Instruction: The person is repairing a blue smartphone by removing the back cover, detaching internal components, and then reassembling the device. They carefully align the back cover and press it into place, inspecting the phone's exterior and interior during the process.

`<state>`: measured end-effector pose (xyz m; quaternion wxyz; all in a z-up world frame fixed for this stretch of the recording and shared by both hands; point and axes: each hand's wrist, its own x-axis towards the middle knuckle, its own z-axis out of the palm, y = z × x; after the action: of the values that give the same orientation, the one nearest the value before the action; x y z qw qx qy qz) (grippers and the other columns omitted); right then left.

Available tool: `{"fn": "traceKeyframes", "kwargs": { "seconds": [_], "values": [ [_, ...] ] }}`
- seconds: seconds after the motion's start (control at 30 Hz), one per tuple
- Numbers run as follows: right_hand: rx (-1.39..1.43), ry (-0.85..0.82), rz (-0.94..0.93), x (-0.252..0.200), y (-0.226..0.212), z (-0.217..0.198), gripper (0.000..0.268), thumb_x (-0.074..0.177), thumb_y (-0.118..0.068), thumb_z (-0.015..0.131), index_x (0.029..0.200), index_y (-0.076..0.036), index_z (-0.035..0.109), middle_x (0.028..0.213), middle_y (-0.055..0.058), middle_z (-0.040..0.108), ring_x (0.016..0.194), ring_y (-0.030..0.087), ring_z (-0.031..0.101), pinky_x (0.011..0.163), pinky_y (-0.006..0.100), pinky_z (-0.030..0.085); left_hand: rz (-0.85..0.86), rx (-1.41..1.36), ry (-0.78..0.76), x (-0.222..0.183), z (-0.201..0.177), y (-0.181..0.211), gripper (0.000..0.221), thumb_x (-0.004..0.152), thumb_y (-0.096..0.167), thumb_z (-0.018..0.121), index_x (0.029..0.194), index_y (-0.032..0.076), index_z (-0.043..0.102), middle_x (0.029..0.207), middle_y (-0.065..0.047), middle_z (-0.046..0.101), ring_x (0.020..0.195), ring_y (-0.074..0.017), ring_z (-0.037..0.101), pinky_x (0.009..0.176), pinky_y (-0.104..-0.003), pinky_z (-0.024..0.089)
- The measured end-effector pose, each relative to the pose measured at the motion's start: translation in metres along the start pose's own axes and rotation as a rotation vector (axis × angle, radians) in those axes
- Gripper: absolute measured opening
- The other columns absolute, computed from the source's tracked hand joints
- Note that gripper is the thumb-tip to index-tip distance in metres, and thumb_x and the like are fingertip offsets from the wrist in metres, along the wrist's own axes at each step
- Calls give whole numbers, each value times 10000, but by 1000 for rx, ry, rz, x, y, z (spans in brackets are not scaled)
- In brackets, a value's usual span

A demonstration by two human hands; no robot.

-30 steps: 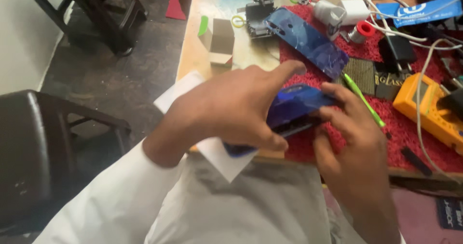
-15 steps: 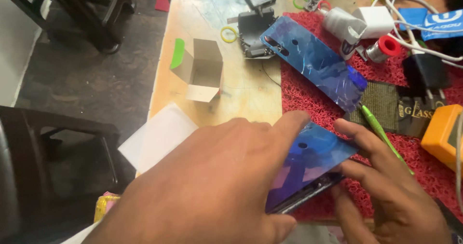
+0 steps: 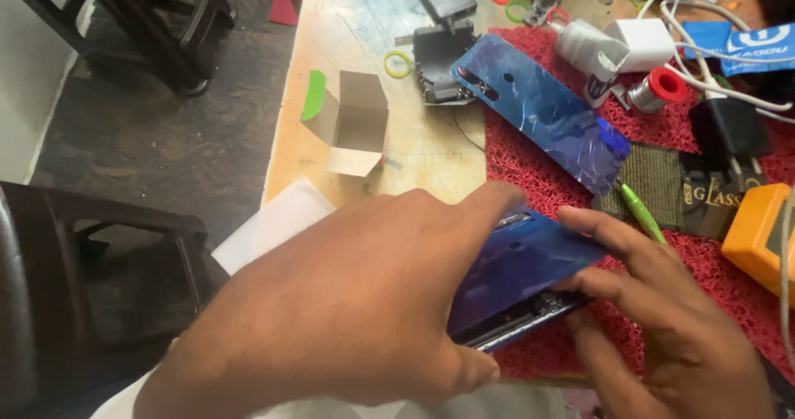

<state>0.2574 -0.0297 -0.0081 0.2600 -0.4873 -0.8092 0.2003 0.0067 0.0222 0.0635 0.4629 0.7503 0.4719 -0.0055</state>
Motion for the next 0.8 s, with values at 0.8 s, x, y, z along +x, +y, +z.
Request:
{"fn": "traceKeyframes", "kwargs": {
  "seconds": [0.8],
  "values": [
    [-228,69,-52,5,-3,-2,432,729,104,623,1125,-44,712,1384,131,651,1072,225,717,839,329,589,92,29,13,9,-4,-22,1014,536,429,866,1437,212,452,981,-92,776,875,-254,776,726,-404,604]
  ]
}}
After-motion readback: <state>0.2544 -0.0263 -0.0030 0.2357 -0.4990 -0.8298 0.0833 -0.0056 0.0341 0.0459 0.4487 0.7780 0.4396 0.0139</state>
